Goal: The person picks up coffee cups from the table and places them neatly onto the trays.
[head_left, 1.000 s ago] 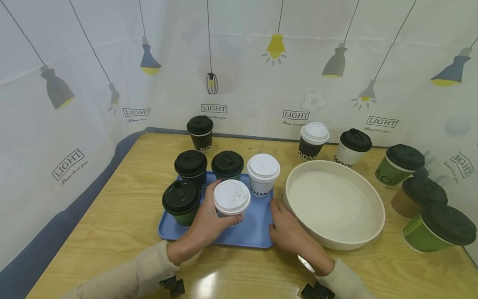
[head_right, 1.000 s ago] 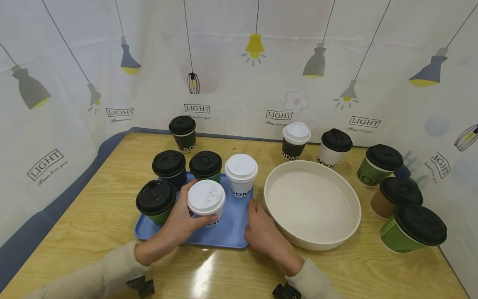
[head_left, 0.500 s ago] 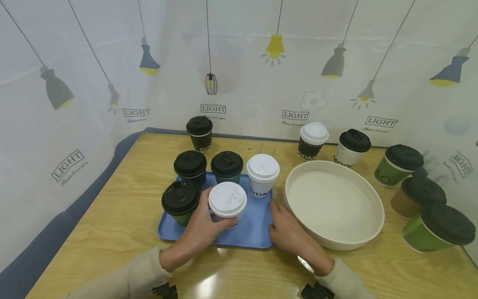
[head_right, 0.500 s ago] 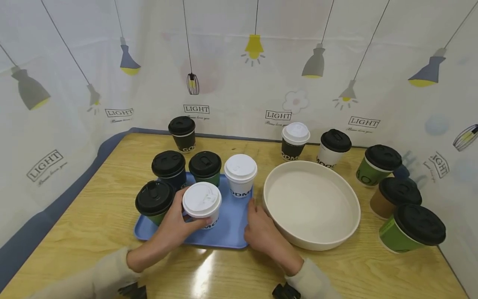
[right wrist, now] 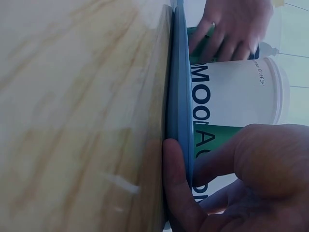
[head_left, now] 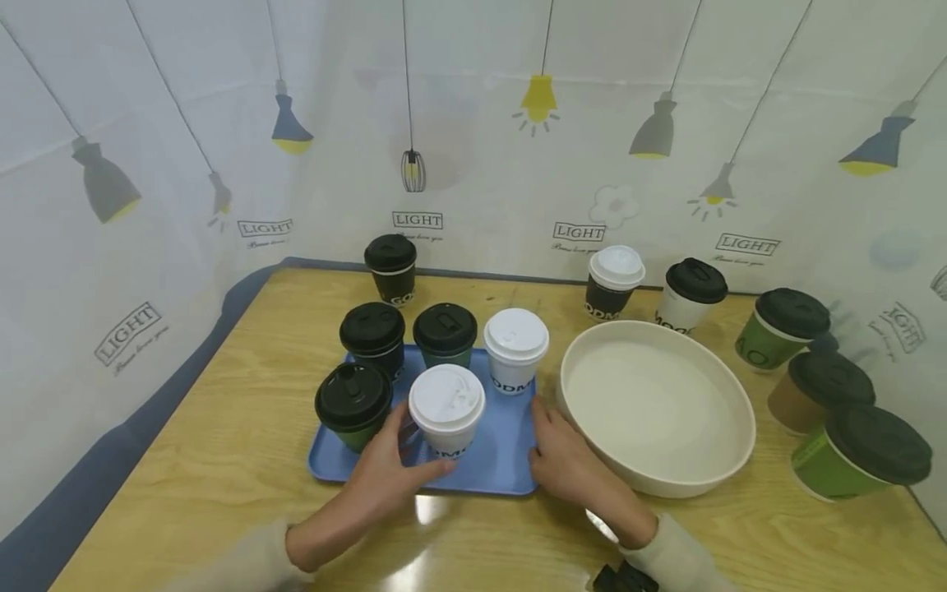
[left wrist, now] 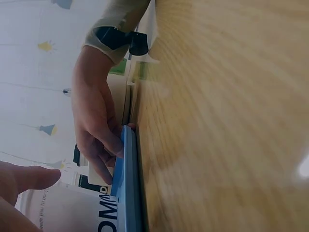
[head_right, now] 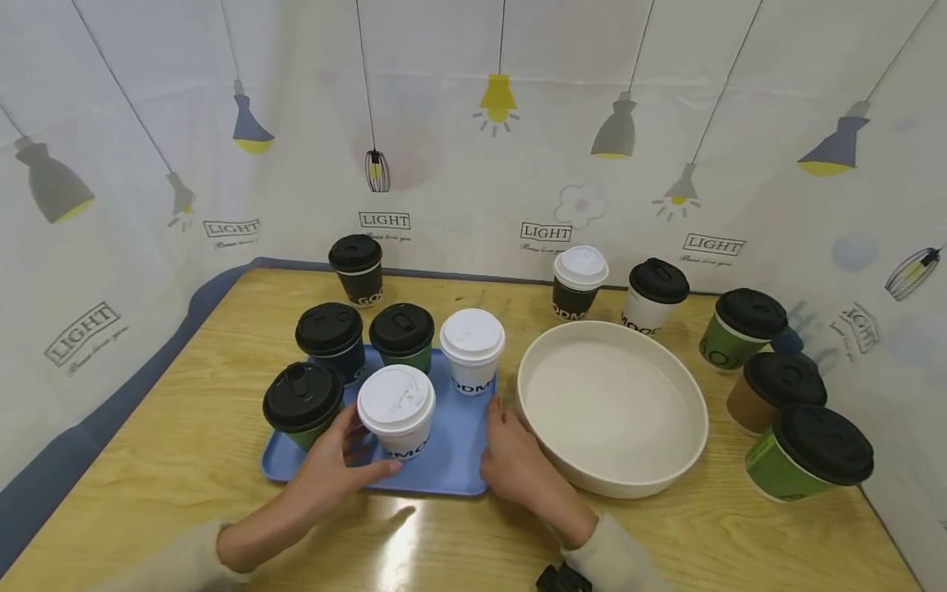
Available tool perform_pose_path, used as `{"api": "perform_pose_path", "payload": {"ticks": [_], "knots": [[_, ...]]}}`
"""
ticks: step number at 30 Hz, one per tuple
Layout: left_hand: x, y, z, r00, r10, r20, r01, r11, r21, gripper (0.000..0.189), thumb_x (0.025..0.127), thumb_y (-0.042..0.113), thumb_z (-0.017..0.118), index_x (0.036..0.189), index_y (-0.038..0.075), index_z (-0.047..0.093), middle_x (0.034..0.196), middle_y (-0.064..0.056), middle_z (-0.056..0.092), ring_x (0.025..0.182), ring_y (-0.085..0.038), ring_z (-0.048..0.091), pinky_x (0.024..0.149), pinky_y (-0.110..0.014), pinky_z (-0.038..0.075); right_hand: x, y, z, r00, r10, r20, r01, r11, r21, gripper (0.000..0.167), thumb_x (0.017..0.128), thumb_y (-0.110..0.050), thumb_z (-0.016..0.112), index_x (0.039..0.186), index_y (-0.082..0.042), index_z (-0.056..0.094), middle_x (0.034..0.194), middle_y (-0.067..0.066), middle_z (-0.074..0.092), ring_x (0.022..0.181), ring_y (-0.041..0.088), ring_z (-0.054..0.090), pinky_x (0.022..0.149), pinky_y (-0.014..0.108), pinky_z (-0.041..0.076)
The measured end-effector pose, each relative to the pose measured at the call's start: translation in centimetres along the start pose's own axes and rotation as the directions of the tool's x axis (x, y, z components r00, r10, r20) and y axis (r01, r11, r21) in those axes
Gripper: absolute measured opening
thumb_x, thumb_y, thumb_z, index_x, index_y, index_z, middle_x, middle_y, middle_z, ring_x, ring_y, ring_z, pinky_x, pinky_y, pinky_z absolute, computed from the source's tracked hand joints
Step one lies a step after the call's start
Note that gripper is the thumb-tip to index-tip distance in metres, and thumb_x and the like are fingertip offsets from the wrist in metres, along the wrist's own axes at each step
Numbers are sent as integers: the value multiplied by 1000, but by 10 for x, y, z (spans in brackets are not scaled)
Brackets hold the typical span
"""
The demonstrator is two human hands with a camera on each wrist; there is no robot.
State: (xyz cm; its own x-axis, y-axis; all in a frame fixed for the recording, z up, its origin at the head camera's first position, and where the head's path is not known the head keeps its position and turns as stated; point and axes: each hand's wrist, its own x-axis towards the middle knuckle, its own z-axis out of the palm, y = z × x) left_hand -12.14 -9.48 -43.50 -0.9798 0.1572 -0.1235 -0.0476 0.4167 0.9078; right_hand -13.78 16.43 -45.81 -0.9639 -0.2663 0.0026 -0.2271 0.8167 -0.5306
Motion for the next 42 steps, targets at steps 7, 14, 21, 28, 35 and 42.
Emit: {"api": "perform_pose_path", "payload": {"ticks": [7, 14, 21, 28, 35, 42], "knots": [[-32, -6, -21, 997, -37, 71, 45, 993, -111, 89, 87, 19, 83, 157, -3, 32, 162, -27, 38, 149, -45, 39, 119, -56, 42, -3, 0, -6, 1000, -5, -8, 5, 1000, -22, 70, 88, 2, 59, 150, 21, 31, 145, 44, 45, 136, 51, 49, 115, 59, 44], [-50, -14, -51, 986, -38, 161, 36, 999, 18, 22, 88, 5, 68, 109, 2, 72, 117, -12, 72, 110, -26, 67, 86, -36, 61, -2, 2, -3, 1000, -9, -15, 9, 1000, -8, 71, 87, 3, 60, 150, 21, 31, 144, 44, 46, 135, 52, 50, 114, 59, 45], [-35, -5, -107, 983, -144, -111, 146, 989, 10, 15, 90, -5, 56, 85, -2, 70, 79, -3, 69, 74, -16, 64, 70, -27, 60, -2, 2, 1, 999, -33, -42, 33, 999, 0, 72, 85, 5, 61, 149, 21, 33, 141, 43, 49, 131, 51, 53, 112, 58, 47], [16, -11, -159, 941, 97, -324, -86, 995, 49, 18, 102, 10, 52, 104, 4, 69, 87, 16, 69, 74, -7, 69, 68, -25, 63, -3, 1, 2, 997, -44, -56, 44, 999, -6, 72, 84, 5, 62, 148, 21, 34, 138, 43, 52, 129, 50, 55, 110, 58, 48], [87, -22, -177, 927, 195, -319, -162, 978, 129, 29, 107, 29, 48, 123, 8, 61, 115, 0, 65, 87, 1, 66, 72, -19, 61, -2, 1, -2, 999, -23, -46, 23, 1000, -7, 72, 85, 5, 62, 149, 21, 33, 142, 42, 50, 132, 50, 53, 112, 58, 47], [156, -31, -180, 969, 225, -99, -216, 972, 92, 55, 107, 33, 52, 151, 1, 41, 146, -25, 50, 112, -11, 61, 98, -41, 61, -3, 1, 0, 1000, 15, -10, -14, 999, 29, 72, 89, 2, 60, 152, 20, 29, 149, 42, 43, 139, 50, 47, 117, 58, 43]]}}
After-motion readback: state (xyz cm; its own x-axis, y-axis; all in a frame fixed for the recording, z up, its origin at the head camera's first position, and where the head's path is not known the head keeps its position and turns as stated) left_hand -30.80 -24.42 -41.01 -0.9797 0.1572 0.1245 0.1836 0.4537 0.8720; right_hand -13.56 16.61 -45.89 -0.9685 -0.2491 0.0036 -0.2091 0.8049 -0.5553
